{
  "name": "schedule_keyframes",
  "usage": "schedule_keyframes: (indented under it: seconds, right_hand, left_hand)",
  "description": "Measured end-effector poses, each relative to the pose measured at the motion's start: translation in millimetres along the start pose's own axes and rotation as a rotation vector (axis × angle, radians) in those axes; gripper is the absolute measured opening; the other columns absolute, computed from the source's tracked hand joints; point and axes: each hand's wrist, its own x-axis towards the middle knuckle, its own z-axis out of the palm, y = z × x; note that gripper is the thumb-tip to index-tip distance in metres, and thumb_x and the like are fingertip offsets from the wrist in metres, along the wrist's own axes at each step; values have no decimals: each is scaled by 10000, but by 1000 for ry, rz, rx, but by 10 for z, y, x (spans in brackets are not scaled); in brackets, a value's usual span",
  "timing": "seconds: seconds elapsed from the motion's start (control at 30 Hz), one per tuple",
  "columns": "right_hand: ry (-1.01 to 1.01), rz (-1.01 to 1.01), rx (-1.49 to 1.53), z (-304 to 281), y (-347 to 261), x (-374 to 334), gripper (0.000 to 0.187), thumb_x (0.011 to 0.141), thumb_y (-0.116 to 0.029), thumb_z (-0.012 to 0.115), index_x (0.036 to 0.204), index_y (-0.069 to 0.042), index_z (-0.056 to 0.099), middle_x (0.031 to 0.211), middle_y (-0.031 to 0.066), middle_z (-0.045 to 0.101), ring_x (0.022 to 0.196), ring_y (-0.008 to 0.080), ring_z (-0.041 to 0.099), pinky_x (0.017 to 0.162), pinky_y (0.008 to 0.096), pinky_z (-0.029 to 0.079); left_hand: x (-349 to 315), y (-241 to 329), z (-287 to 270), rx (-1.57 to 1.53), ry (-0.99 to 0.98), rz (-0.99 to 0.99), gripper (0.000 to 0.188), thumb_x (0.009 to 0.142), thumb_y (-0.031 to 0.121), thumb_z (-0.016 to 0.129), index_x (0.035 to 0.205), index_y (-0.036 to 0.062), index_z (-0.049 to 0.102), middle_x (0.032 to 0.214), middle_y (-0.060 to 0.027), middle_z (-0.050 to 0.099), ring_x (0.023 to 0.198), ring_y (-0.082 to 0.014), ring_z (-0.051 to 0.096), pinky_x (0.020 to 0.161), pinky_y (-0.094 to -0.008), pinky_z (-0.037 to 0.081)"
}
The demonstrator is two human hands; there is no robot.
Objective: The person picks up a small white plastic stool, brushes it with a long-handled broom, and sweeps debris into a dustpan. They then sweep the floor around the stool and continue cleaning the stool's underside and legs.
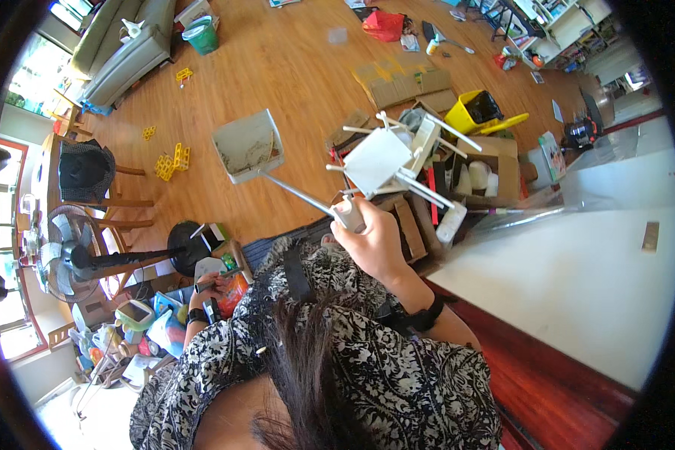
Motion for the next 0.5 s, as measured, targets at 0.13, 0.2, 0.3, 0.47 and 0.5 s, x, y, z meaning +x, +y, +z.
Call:
schedule_keyframes:
  seconds: [0.13, 0.2, 0.3, 0.47, 0.5]
  right_hand:
    - [145, -14, -45, 35, 12, 527, 180, 833, -96, 680, 985, -9, 639, 769, 22, 634, 676, 66, 566, 616, 245, 465]
    - [217, 38, 6, 61, 58, 761, 167, 841, -110, 674, 969, -8, 643, 784, 33, 635, 700, 68, 563, 629, 249, 465]
    - [348, 73, 46, 134, 121, 1141, 161, 854, -99, 660, 978, -1, 630, 843, 29, 635, 753, 70, 555, 670, 245, 460]
    - [620, 175, 128, 393, 132, 2077, 188, 856, -106, 665, 996, 12, 621, 858, 14, 621, 747, 62, 532, 662, 239, 450]
    - [663, 113, 166, 434, 105, 2240, 202, 855, -128, 671, 986, 18, 624, 814, 10, 612, 712, 61, 527, 623, 243, 447]
  left_hand:
    - [-83, 483, 476, 134, -12, 58, 244, 941, 195, 471, 720, 109, 419, 653, 6, 433, 575, -119, 428, 502, -257, 342]
    - [-88, 876, 755, 56, -39, 37, 226, 941, 209, 474, 745, 103, 442, 655, 3, 440, 575, -113, 427, 501, -255, 354]
    - [32, 1655, 1228, 151, 89, 141, 168, 930, 200, 479, 834, 62, 488, 654, -9, 474, 558, -123, 465, 484, -254, 395]
    - [494, 3257, 2535, 362, 78, -122, 271, 949, 202, 447, 700, 96, 448, 596, -3, 442, 500, -117, 440, 433, -240, 369]
    - [598, 3500, 2886, 473, 133, -56, 283, 956, 191, 443, 687, 105, 441, 595, 1, 441, 495, -110, 442, 428, -233, 368]
